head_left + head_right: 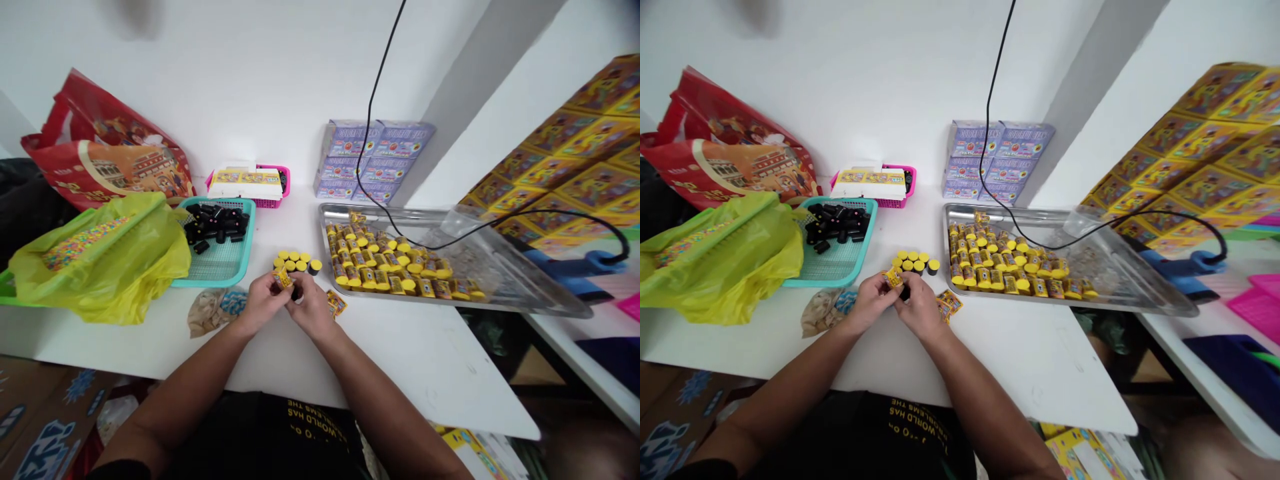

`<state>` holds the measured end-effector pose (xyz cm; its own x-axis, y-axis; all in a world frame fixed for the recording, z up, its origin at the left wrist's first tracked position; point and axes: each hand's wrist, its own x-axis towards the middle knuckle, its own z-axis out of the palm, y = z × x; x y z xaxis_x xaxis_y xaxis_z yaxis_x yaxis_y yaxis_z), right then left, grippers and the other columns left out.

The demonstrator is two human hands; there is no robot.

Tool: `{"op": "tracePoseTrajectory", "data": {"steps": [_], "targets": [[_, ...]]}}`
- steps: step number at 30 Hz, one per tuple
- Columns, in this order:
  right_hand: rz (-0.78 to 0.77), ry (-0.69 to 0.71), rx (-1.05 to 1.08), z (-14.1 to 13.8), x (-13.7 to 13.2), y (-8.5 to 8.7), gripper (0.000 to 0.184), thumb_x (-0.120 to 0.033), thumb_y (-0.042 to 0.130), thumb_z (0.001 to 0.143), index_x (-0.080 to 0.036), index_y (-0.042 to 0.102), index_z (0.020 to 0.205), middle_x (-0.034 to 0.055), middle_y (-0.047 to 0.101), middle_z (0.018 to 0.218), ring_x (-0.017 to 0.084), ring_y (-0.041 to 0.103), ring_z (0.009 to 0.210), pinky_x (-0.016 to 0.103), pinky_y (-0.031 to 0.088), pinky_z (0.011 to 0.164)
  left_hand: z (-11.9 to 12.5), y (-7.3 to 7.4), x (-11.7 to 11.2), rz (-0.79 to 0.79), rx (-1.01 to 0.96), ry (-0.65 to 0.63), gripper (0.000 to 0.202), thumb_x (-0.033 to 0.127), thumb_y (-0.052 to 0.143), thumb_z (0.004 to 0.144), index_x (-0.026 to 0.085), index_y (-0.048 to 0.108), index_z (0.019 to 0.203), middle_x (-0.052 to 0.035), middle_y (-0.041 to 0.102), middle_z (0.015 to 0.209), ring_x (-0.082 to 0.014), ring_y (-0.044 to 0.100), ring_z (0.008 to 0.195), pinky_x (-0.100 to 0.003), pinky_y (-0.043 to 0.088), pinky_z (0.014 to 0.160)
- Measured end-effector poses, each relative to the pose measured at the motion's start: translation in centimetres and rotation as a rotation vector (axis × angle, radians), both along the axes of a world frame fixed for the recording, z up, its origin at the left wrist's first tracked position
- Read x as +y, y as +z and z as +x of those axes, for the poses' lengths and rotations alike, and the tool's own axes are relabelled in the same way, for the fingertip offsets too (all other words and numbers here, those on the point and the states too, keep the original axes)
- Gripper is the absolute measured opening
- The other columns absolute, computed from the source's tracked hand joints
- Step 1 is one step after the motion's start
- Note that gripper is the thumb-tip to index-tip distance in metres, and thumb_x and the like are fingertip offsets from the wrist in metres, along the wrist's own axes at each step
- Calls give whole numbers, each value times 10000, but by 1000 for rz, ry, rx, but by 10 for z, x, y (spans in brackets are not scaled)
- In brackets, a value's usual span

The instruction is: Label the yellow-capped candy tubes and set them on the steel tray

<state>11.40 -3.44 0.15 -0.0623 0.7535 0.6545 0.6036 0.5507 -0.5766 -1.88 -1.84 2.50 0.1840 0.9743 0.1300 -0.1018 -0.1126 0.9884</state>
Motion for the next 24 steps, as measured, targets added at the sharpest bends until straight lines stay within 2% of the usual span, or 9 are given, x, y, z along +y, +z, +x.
{"op": "tracePoseTrajectory", "data": {"steps": [5,8,13,19,24], "targets": [[8,-46,58,0,-1,1,384,-313,681,782,-190,498,1097,42,657,842,171,625,661,310,536,603,-2,2,2,-71,-194,-35,245,288,740,689,149,687,883,-42,686,825,-167,608,761,-273,463,726],[82,-56,-3,0,-2,3,304,-338,675,813,-195,527,1036,30,628,802,158,600,642,302,525,598,-6,2,3,-116,-262,-12,250,299,747,686,143,692,873,-43,678,811,-152,592,717,-249,448,647],[240,-109,-58,2,-3,7,225,-266,630,855,-191,531,1042,22,582,774,145,566,640,288,503,585,-8,6,4,-210,-409,-89,355,270,767,664,158,698,994,-44,669,902,-118,567,697,-220,407,572],[269,-132,-134,1,-3,7,234,-232,613,856,-185,519,1065,44,572,793,169,559,665,302,495,574,-4,3,8,-312,-505,-40,283,308,802,651,130,709,850,-44,658,787,-99,553,639,-219,410,566],[318,-138,-216,0,-3,6,259,-207,594,858,-179,519,1105,56,565,794,190,560,696,313,490,592,0,0,7,-331,-514,-9,283,301,808,648,122,709,844,-47,668,786,-110,577,659,-229,426,595]]}}
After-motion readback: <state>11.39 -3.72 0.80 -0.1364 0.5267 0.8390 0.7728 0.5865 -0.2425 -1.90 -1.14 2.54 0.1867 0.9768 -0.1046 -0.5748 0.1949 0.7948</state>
